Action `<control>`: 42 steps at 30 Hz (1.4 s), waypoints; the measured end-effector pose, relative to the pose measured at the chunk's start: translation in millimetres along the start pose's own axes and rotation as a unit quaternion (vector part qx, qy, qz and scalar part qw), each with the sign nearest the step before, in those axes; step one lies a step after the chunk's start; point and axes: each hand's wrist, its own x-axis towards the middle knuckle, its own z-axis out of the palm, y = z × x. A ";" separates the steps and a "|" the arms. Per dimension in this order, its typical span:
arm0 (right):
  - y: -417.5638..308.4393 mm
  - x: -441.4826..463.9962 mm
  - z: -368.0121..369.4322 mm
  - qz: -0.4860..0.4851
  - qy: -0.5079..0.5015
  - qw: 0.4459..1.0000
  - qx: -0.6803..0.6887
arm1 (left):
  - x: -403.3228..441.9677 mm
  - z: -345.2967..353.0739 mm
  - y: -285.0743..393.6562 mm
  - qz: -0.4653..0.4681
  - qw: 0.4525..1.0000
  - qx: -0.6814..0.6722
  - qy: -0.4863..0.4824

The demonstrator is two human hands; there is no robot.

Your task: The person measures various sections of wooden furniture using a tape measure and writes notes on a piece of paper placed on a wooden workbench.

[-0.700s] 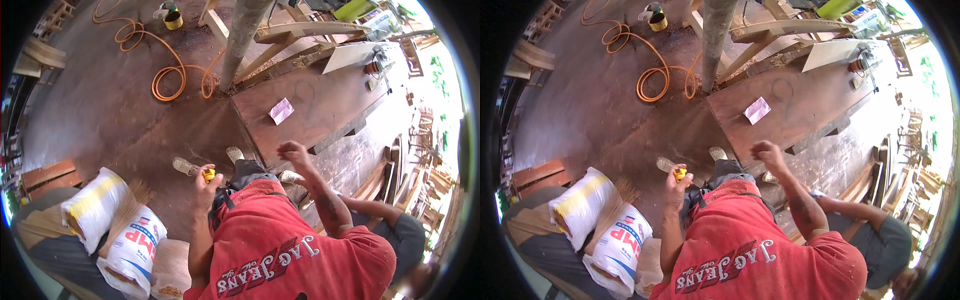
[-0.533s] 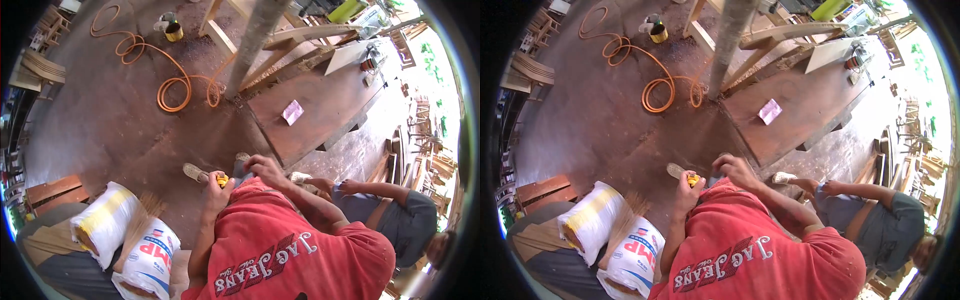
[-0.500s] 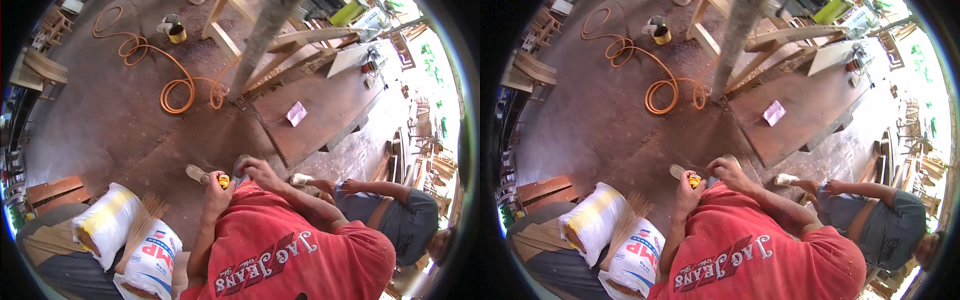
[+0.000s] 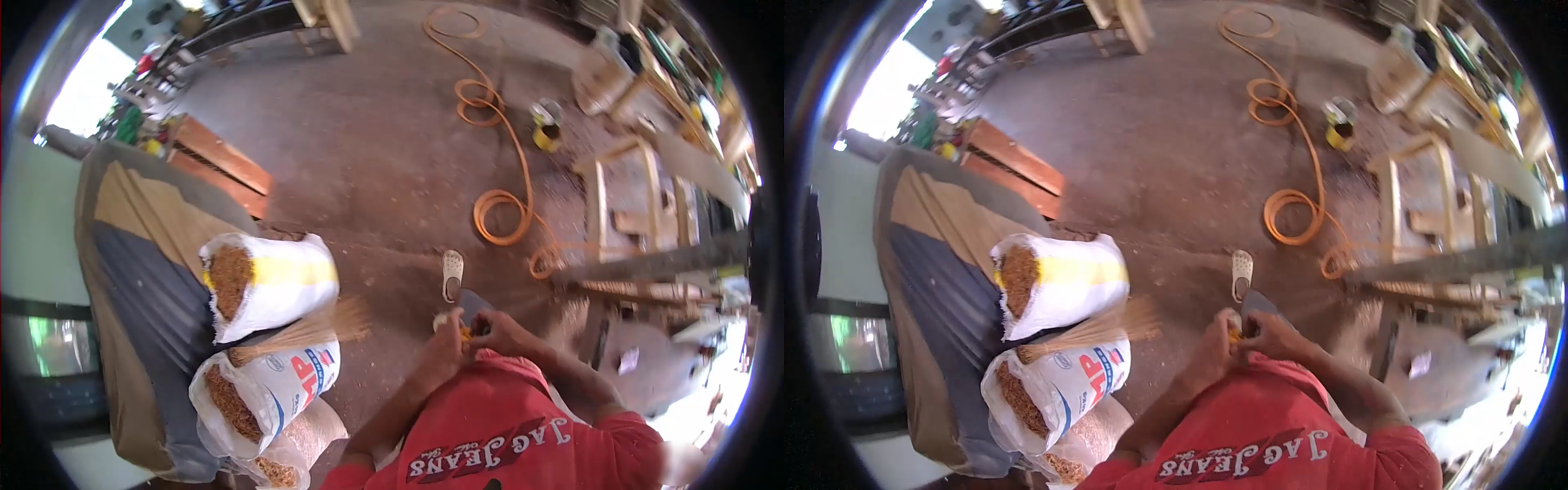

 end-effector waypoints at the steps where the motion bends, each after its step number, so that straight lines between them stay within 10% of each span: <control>1: -11.8 17.6 -7.0 -0.014 -0.034 0.999 0.006 | 5.6 -7.1 -2.3 -0.005 1.000 0.003 0.013; 7: -67.2 132.5 -79.5 -0.019 -0.091 0.994 0.057 | 86.2 -86.4 -39.6 -0.096 0.994 0.046 -0.002; 17: -179.8 292.0 -414.4 -0.181 0.353 0.866 0.304 | 249.3 -291.9 -117.4 -0.115 0.989 0.024 0.088; 22: -239.3 382.0 -535.5 -0.216 0.324 0.881 0.267 | 309.4 -381.4 -107.0 -0.168 0.980 0.055 0.091; 34: -366.8 734.0 -517.0 -0.118 0.455 0.878 0.094 | 482.2 -610.0 -270.7 -0.154 0.973 0.073 0.153; 42: -472.9 863.6 -447.7 -0.084 0.425 0.877 0.210 | 664.8 -839.2 -253.3 -0.071 0.965 0.167 0.188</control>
